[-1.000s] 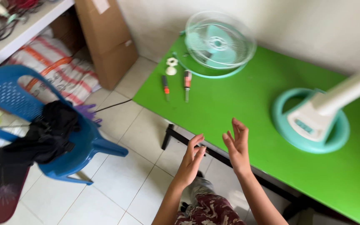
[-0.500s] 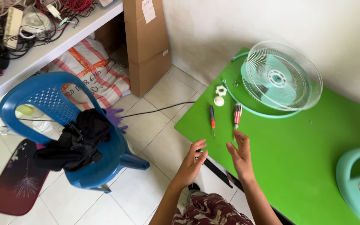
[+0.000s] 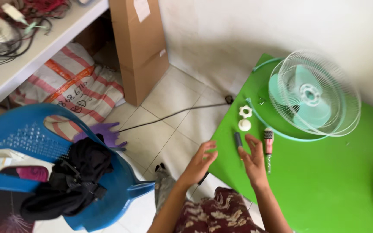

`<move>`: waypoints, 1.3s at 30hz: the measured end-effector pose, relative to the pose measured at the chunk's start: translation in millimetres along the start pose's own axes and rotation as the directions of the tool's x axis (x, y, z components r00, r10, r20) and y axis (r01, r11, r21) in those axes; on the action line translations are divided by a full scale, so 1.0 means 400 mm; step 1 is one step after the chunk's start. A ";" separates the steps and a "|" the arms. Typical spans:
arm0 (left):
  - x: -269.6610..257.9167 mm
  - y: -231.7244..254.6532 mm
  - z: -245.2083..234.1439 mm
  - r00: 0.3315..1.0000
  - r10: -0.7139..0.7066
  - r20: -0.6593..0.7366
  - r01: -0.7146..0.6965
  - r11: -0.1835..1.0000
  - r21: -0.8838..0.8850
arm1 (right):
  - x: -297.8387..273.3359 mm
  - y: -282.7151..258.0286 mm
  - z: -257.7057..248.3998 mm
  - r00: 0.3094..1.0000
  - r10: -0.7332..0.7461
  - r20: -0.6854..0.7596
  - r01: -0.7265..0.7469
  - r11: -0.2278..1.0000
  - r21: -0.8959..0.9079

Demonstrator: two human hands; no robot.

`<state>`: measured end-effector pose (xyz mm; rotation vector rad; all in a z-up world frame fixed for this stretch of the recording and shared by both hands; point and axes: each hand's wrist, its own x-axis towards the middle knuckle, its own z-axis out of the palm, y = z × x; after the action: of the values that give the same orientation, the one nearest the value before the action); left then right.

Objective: The person assembles a table fan by attaching the fan blades to the motor hub, securing them with a nut, and then fitting the front and rear wire cages onto the fan head. The person uses a screwdriver to tighten the nut and aligns the components by hand.

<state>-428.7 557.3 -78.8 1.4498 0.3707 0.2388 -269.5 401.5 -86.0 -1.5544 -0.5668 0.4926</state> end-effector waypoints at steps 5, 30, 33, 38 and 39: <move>0.102 0.039 -0.196 0.982 -0.109 0.152 0.092 0.989 0.116 | 0.056 0.005 0.134 0.983 0.060 -0.173 -0.049 0.997 0.066; 0.770 0.113 -0.322 0.680 -0.266 0.683 0.010 0.935 0.354 | 0.241 0.085 0.091 0.426 0.208 -0.881 -0.132 0.977 0.167; 0.881 0.138 -0.258 0.620 -0.311 0.720 -0.029 0.908 0.417 | 0.286 0.067 0.050 0.342 0.220 -0.914 -0.119 0.975 0.190; 1.009 0.159 -0.157 0.560 -0.321 0.763 -0.028 0.914 0.405 | 0.342 0.046 0.023 0.219 0.277 -0.936 -0.033 0.960 0.277; 1.036 0.156 -0.133 0.545 -0.330 0.771 -0.039 0.908 0.416 | 0.348 0.051 0.024 0.197 0.296 -0.935 -0.006 0.954 0.300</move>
<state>-64.1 770.1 -63.4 1.7351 -0.2801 -0.7253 -165.3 495.2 -102.9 -1.3499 0.6842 -0.3758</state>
